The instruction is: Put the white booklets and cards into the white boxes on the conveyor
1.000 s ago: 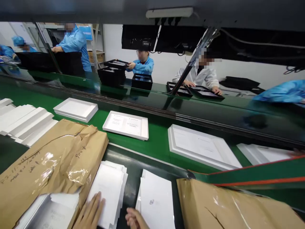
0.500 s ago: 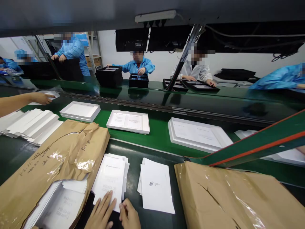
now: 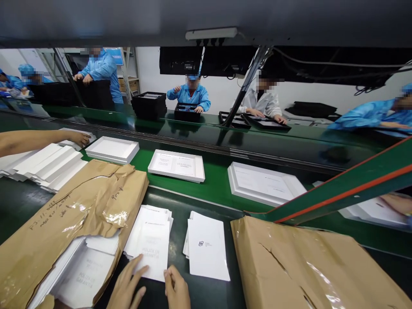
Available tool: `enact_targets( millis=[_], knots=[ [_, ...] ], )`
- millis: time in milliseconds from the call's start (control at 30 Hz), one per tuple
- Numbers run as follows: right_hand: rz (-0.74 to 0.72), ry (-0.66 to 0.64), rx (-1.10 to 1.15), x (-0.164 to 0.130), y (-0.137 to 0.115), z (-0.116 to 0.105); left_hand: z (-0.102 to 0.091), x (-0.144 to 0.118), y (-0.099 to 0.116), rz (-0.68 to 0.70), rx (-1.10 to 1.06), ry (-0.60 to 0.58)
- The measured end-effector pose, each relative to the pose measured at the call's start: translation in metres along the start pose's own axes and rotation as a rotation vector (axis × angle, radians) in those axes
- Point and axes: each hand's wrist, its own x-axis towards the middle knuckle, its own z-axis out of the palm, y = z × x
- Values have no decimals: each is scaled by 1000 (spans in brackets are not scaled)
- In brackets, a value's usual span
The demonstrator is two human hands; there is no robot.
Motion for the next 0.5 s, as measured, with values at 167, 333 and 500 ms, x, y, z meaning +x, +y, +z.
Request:
enact_targets(
  millis=[167,333,500],
  knots=[
    [17,-91,244,-14,15,-16,-19,12,-10,-506,-705,-275],
    [-5,-167,246,-22,24,-13,-20,22,-5,-541,-786,-387],
    [-27,-56,166,-32,27,-25,-22,17,-11,-592,-582,-338]
  ],
)
